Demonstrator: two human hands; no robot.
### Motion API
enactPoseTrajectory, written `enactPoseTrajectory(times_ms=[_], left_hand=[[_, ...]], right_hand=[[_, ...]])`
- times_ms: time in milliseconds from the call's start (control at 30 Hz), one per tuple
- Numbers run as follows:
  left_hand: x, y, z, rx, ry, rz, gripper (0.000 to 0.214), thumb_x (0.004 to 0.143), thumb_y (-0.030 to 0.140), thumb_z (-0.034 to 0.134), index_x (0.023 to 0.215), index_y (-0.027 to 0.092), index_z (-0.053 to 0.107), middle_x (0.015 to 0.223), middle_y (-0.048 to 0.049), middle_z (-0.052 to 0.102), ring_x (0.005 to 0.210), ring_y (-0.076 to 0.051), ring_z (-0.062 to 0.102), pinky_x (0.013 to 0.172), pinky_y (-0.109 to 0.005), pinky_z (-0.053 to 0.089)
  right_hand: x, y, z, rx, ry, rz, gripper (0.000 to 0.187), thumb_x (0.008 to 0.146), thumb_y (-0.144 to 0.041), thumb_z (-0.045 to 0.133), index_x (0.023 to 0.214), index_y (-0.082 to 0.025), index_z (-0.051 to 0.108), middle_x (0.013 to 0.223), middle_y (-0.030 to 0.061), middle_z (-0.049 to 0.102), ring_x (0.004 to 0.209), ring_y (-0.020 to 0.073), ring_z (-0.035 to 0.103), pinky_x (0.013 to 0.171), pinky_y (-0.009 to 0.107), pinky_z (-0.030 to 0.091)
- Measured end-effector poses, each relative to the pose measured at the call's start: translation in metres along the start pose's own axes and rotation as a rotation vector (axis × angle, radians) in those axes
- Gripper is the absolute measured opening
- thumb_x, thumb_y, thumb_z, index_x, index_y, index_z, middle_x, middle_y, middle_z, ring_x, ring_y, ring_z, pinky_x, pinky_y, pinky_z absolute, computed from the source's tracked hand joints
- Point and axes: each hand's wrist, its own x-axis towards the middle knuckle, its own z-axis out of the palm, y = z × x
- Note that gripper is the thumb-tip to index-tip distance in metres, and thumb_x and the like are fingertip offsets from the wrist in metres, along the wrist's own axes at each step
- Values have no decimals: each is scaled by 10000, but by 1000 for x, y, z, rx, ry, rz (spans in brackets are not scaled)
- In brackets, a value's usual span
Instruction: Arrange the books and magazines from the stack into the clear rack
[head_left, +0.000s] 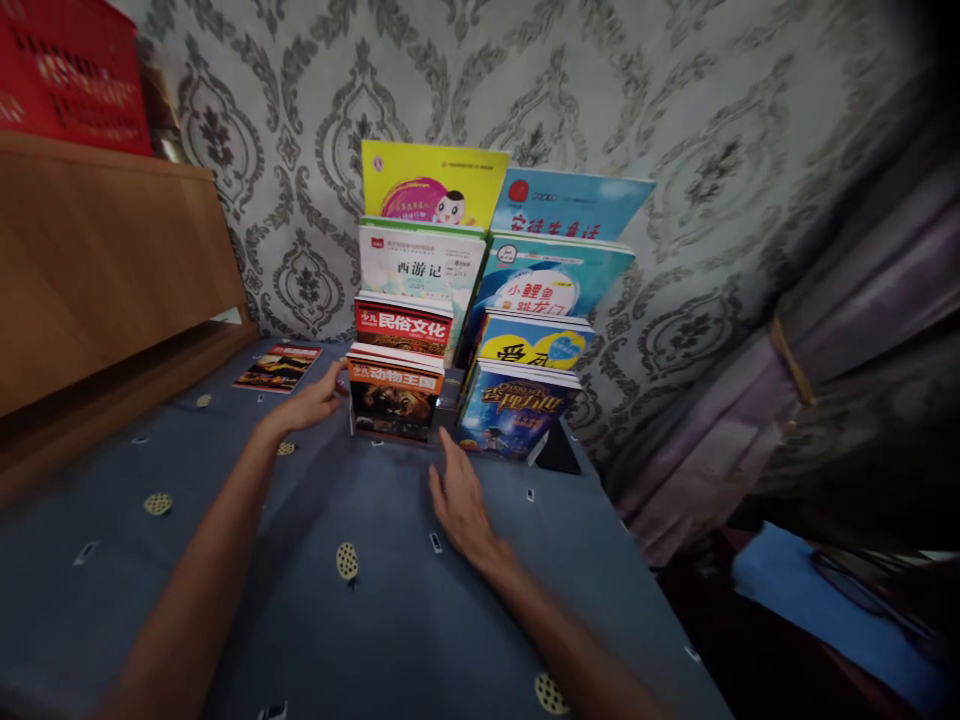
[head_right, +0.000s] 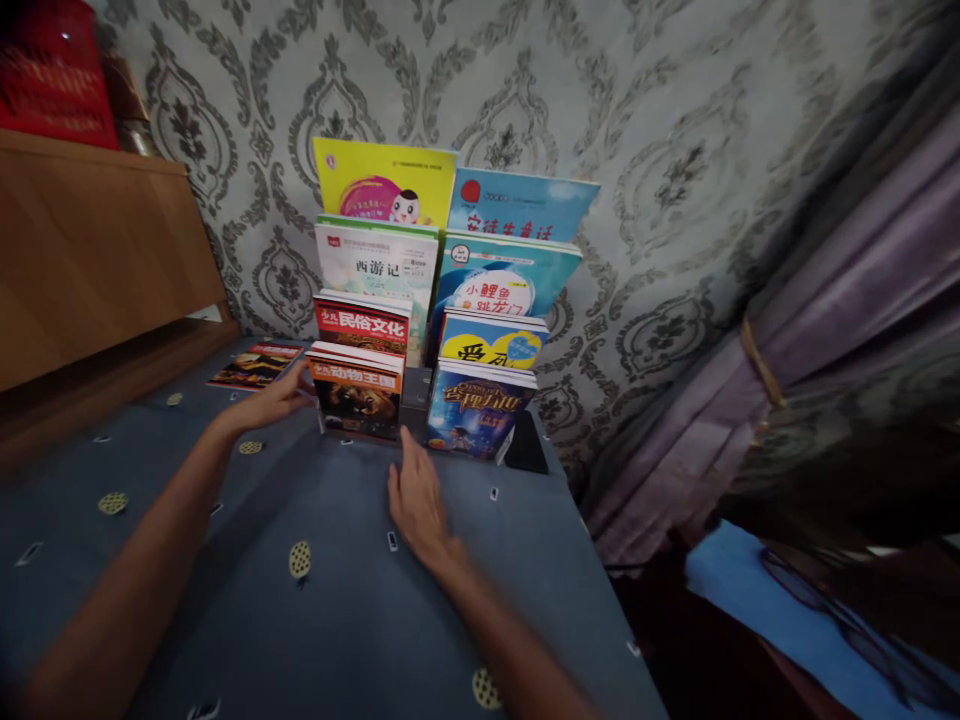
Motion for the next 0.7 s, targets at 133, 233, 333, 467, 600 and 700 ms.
enactPoseTrajectory(times_ms=[133, 233, 333, 467, 600, 700], left_hand=[[1, -23, 7, -148, 9, -152, 460, 765, 231, 422, 1222, 212, 461, 976, -61, 718, 918, -203, 713, 789, -368, 573], [-1, -43, 11, 127, 200, -264, 370, 743, 184, 418, 1101, 198, 511, 1043, -94, 700, 1077, -233, 664, 937, -426, 538], [-4, -64, 9, 253, 293, -317, 345, 742, 212, 473, 1078, 158, 532, 1232, -220, 606, 1307, -355, 503, 1097, -559, 393], [-3, -95, 3, 396, 309, -433, 426, 848, 334, 450, 1178, 79, 534, 1405, -350, 467, 1402, -493, 349, 1062, -725, 307], [6, -114, 2, 548, 202, -550, 588, 938, 435, 339, 1330, 26, 499, 1527, -341, 368, 1469, -459, 273, 1091, -724, 281], [10, -113, 3, 585, 180, -598, 628, 957, 421, 288, 1395, 6, 460, 1563, -318, 330, 1493, -428, 240, 1103, -739, 252]], right_hand=[[-11, 6, 8, 66, -133, -35, 543, 957, -193, 391, 1497, -129, 399, 1398, 167, 592, 1290, 240, 572, 1109, 468, 466], [-11, 6, 7, 77, -128, -28, 491, 953, -171, 394, 1436, -174, 482, 1330, 133, 639, 1251, 221, 597, 1091, 450, 484], [-9, 5, 5, 63, -77, -20, 474, 952, -158, 394, 1410, -185, 512, 1359, 122, 626, 1292, 209, 568, 1120, 435, 461], [-7, 9, 6, 41, -5, -17, 498, 959, -155, 393, 1450, -171, 475, 1453, 134, 560, 1381, 206, 492, 1171, 441, 407], [-4, 18, 11, 85, 39, -49, 529, 957, -138, 396, 1484, -168, 432, 1539, 144, 462, 1447, 214, 409, 1197, 460, 367], [-2, 23, 13, 138, 56, -68, 564, 953, -132, 410, 1514, -191, 388, 1593, 132, 384, 1482, 218, 352, 1211, 461, 345]])
